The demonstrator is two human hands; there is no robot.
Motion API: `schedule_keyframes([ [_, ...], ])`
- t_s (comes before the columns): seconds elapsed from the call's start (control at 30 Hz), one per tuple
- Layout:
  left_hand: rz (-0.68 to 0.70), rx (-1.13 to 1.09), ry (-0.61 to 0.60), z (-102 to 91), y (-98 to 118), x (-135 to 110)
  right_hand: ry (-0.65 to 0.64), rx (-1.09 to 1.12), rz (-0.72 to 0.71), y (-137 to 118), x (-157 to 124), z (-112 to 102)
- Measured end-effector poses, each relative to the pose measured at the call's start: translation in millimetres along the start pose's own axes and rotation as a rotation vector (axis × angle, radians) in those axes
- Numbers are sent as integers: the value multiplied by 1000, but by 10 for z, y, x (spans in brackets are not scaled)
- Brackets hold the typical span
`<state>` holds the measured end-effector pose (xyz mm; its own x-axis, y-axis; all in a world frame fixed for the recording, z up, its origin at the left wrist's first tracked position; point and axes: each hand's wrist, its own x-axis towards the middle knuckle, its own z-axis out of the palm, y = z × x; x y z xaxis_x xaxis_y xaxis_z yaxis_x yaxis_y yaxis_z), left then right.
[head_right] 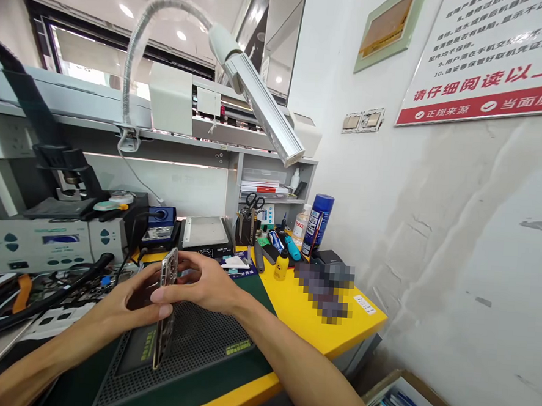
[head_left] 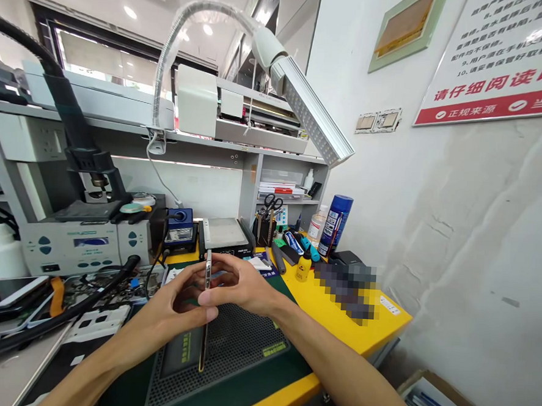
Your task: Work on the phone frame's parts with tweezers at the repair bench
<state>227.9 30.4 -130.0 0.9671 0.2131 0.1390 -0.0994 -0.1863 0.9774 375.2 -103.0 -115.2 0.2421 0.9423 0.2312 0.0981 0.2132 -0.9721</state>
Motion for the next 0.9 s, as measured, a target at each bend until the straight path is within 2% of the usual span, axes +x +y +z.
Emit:
schedule_keyframes([
  [0.13, -29, -4, -19, -18, 1, -11, 12, -1, 18, -2, 1, -8],
  [0.37, 31, 23, 86, 66, -56, 34, 71, 9, -16, 70, 15, 35],
  [0.77, 108, -108, 8, 42, -48, 28, 76, 41, -86, 101, 26, 52],
  [0.9, 91, -127, 22, 63, -46, 26, 81, 50, -84, 130, 32, 38],
])
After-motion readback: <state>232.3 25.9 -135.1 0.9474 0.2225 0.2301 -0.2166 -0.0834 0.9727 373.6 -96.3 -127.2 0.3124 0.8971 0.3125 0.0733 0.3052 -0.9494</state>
